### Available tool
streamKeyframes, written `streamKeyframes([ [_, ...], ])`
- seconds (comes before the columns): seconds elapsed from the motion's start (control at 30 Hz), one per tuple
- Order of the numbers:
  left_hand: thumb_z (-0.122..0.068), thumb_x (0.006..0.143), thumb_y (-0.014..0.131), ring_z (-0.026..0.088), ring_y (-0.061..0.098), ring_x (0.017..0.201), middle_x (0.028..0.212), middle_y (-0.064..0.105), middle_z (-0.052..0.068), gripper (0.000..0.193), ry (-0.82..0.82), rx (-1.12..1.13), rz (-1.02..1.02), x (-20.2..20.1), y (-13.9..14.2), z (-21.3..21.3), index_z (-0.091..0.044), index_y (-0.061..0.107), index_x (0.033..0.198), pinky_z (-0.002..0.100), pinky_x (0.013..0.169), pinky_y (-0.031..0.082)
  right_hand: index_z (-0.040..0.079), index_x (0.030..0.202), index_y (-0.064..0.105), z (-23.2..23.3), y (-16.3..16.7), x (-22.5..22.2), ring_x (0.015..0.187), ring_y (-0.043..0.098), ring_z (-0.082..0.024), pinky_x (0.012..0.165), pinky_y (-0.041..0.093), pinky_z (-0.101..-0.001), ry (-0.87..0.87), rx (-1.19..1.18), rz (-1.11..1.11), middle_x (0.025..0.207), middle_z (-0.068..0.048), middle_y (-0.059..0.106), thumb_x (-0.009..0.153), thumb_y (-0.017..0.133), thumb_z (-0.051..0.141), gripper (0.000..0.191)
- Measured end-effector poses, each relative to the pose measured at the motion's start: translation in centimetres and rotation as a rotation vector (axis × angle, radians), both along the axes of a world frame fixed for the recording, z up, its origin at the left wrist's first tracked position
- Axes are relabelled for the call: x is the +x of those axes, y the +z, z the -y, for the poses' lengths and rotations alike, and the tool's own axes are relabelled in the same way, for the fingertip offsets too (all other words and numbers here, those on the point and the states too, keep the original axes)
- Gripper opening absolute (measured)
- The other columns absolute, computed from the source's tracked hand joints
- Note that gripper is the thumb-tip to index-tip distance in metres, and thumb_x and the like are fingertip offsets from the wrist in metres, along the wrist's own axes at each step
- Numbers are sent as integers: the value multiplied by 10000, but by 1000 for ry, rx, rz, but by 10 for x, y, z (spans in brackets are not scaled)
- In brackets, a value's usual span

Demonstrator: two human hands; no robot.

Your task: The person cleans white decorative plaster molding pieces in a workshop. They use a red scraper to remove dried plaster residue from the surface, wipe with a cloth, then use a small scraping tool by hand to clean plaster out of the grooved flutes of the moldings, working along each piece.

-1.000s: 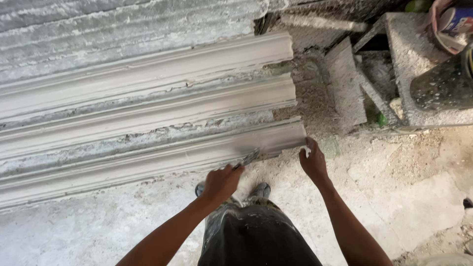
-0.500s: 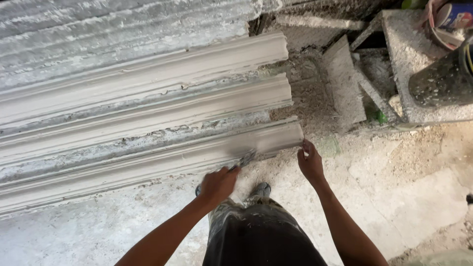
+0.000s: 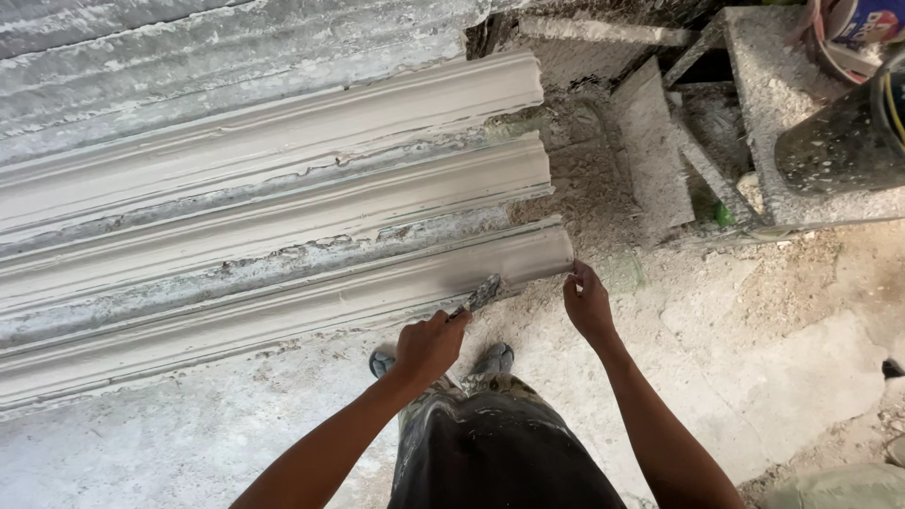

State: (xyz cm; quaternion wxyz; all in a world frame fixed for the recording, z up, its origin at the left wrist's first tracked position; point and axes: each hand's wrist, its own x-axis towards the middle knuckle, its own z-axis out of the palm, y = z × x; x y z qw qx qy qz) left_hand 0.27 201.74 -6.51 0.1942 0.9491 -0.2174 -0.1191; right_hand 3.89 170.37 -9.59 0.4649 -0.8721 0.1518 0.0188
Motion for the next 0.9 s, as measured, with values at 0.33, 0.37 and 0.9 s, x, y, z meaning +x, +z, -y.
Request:
streamKeyframes([
  [0.33,-200,1003,568,234,605,474,796,691,122,310,-41,-17,59,3,-3,14,-171,687,1287,397,380,465,0,1411,554,4,6,0,1158,687,-319,926,551,-391,51,-40,-7,1278,-213,690,1008,551,175,439],
  [0.37,-213,1007,571,237,600,478,794,692,120,299,-34,-26,63,4,-5,15,-177,688,1280,398,388,464,2,1405,553,5,6,1,1146,695,-313,913,556,-385,51,-38,-10,1280,-206,691,1004,553,177,437],
  [0.9,-205,974,589,305,675,546,858,705,147,313,-55,-23,31,12,2,49,-166,693,1266,448,449,521,0,1349,586,10,11,6,1010,738,-262,843,566,-366,40,82,-30,1203,-172,731,983,574,121,385],
])
